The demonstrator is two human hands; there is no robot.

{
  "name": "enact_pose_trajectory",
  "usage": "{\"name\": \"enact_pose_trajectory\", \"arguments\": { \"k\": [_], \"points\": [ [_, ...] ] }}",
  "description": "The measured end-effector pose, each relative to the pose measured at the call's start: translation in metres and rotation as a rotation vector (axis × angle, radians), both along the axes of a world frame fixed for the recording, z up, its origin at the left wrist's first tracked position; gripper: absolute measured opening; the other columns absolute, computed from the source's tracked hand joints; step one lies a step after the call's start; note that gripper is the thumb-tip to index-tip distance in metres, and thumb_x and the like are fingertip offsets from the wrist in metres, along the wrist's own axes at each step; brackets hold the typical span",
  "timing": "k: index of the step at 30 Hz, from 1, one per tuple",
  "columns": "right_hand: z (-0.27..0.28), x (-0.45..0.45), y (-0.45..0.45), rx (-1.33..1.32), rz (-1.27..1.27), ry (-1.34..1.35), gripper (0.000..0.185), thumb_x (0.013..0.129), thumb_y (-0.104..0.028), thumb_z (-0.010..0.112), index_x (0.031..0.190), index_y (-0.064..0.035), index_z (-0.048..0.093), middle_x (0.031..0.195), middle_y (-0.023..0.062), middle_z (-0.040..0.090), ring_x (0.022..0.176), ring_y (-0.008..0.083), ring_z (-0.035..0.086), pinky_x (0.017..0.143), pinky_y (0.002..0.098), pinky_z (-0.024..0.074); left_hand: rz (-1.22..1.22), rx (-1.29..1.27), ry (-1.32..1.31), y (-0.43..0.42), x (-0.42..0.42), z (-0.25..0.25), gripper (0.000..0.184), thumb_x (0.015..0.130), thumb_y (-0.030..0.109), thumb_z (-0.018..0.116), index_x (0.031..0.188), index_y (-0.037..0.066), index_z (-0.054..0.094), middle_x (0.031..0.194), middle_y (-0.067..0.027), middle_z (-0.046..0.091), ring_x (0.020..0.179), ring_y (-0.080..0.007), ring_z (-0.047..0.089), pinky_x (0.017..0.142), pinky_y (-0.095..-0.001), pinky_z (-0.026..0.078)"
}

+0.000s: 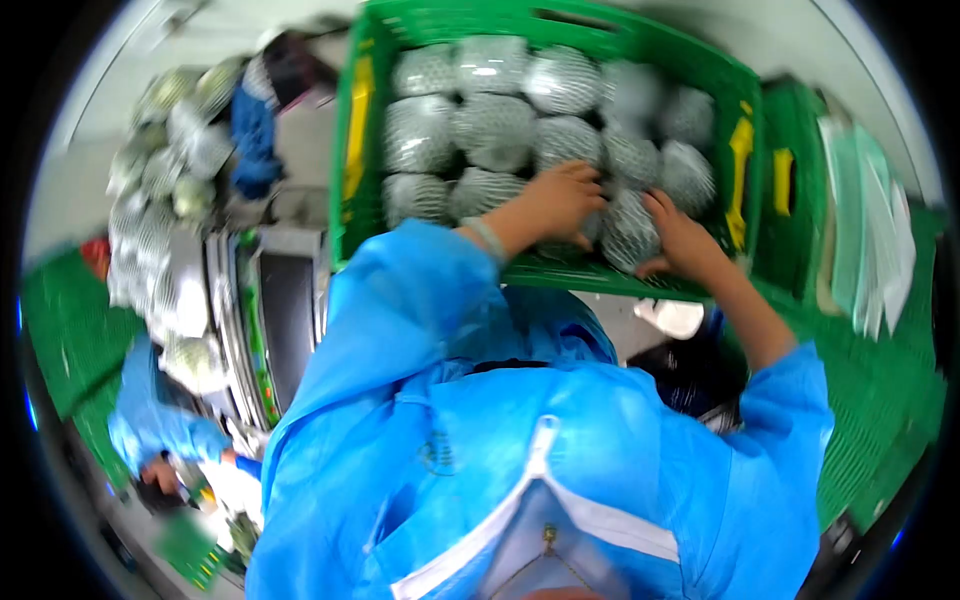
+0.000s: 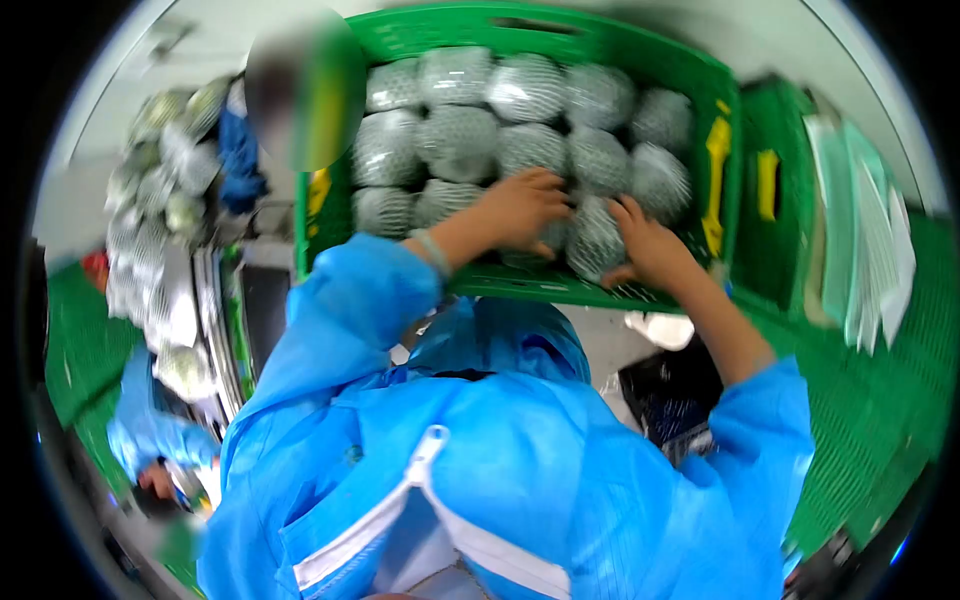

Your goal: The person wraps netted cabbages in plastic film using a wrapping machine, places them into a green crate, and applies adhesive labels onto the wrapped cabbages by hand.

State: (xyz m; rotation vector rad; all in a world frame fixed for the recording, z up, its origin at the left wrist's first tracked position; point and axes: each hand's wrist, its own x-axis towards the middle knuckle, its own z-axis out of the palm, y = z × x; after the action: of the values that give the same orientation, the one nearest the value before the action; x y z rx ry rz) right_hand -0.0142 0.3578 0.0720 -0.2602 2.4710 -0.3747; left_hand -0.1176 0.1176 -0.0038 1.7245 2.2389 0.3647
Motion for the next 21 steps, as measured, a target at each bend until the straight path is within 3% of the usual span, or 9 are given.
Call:
{"name": "enact_pose_trajectory", "arguments": {
  "k": [5, 8, 10, 11, 14, 15, 18, 19, 21],
  "points": [
    [-0.033, 0.02, 0.011, 0.191, 0.102, 0.12, 0.121, 0.061, -0.035, 0.087, 0.153, -0.0073, 0.013, 0.156, 0.0204, 0.027, 0.098, 0.0476, 0.063, 0.079, 0.0526, 0.0522, 0.102, 0.065, 0.041, 0.012, 0.018, -0.027, 0.05, 0.07, 0.043, 0.075, 0.111, 0.017, 0.068, 0.115, -0.0036, 0.064, 0.108, -0.0261, 0.059, 0.094, -0.0424, 0.042],
    [-0.033, 0.013, 0.019, -0.077, 0.008, 0.022, 0.105, 0.069, -0.029, 0.084, 0.15, -0.0062, 0.021, 0.153, 0.0215, 0.032, 0.104, 0.0466, 0.061, 0.082, 0.053, 0.0514, 0.203, 0.356, -0.094, -0.051, 0.03, 0.069, 0.052, 0.073, 0.033, 0.076, 0.118, 0.012, 0.061, 0.121, -0.0088, 0.059, 0.106, -0.0308, 0.059, 0.086, -0.0457, 0.046],
    [0.005, -0.012, -0.015, 0.32, 0.176, -0.001, 0.087, 0.076, -0.026, 0.08, 0.145, -0.0048, 0.032, 0.147, 0.022, 0.039, 0.103, 0.0449, 0.062, 0.082, 0.0511, 0.0514, 0.29, 0.66, -0.361, -0.114, 0.041, 0.09, 0.05, 0.08, 0.03, 0.074, 0.122, 0.008, 0.058, 0.123, -0.0126, 0.059, 0.107, -0.0345, 0.059, 0.088, -0.0464, 0.049],
    [0.022, -0.019, -0.035, 0.52, 0.246, 0.014, 0.078, 0.079, -0.025, 0.078, 0.143, -0.0041, 0.038, 0.145, 0.0222, 0.042, 0.103, 0.044, 0.062, 0.082, 0.0501, 0.0514, 0.413, 0.69, -0.38, -0.158, 0.056, 0.108, 0.047, 0.086, 0.028, 0.07, 0.125, 0.006, 0.057, 0.124, -0.0154, 0.059, 0.11, -0.0363, 0.059, 0.092, -0.0449, 0.049],
    [0.054, -0.044, -0.132, 0.093, 0.242, 0.543, 0.058, 0.085, -0.022, 0.073, 0.135, -0.0028, 0.05, 0.132, 0.0212, 0.055, 0.099, 0.0372, 0.066, 0.079, 0.0417, 0.0528, 0.985, 0.677, -0.295, -0.307, 0.107, 0.148, 0.036, 0.089, 0.025, 0.07, 0.118, 0.005, 0.064, 0.114, -0.0149, 0.065, 0.107, -0.032, 0.062, 0.092, -0.0397, 0.05],
    [0.074, -0.052, -0.186, -0.2, -0.056, 0.239, 0.049, 0.088, -0.018, 0.069, 0.132, -0.0027, 0.053, 0.121, 0.0179, 0.062, 0.096, 0.0275, 0.068, 0.078, 0.0349, 0.0525, 1.322, 0.704, -0.34, -0.352, 0.136, 0.16, 0.03, 0.087, 0.024, 0.07, 0.111, 0.006, 0.068, 0.104, -0.0141, 0.067, 0.091, -0.0315, 0.066, 0.081, -0.0387, 0.053],
    [0.083, -0.059, -0.328, -0.732, 0.129, 0.047, 0.036, 0.089, -0.011, 0.067, 0.123, -0.0001, 0.06, 0.115, 0.0141, 0.065, 0.097, 0.0202, 0.067, 0.081, 0.0328, 0.052, 2.05, 0.592, 0.025, -0.487, 0.226, 0.123, 0.023, 0.089, 0.021, 0.066, 0.105, 0.005, 0.07, 0.091, -0.0109, 0.069, 0.082, -0.0223, 0.066, 0.074, -0.0339, 0.052],
    [0.083, -0.064, -0.375, -0.856, 0.308, 0.047, 0.036, 0.088, -0.012, 0.069, 0.12, 0.0007, 0.061, 0.115, 0.0148, 0.065, 0.101, 0.0245, 0.066, 0.087, 0.0339, 0.0507, 2.258, 0.707, 0.041, -0.526, 0.263, 0.106, 0.023, 0.089, 0.022, 0.067, 0.105, 0.005, 0.07, 0.088, -0.0106, 0.07, 0.082, -0.0215, 0.066, 0.072, -0.0341, 0.051],
    [0.081, -0.078, -0.461, -0.858, 0.532, 0.153, 0.037, 0.086, -0.016, 0.071, 0.117, 0.0006, 0.062, 0.117, 0.017, 0.064, 0.112, 0.0329, 0.06, 0.097, 0.0361, 0.0456, 2.501, 0.479, 0.335, -0.574, 0.319, 0.093, 0.024, 0.089, 0.027, 0.069, 0.098, 0.005, 0.073, 0.084, -0.0115, 0.068, 0.079, -0.0252, 0.064, 0.072, -0.0374, 0.049]
  ]
}}
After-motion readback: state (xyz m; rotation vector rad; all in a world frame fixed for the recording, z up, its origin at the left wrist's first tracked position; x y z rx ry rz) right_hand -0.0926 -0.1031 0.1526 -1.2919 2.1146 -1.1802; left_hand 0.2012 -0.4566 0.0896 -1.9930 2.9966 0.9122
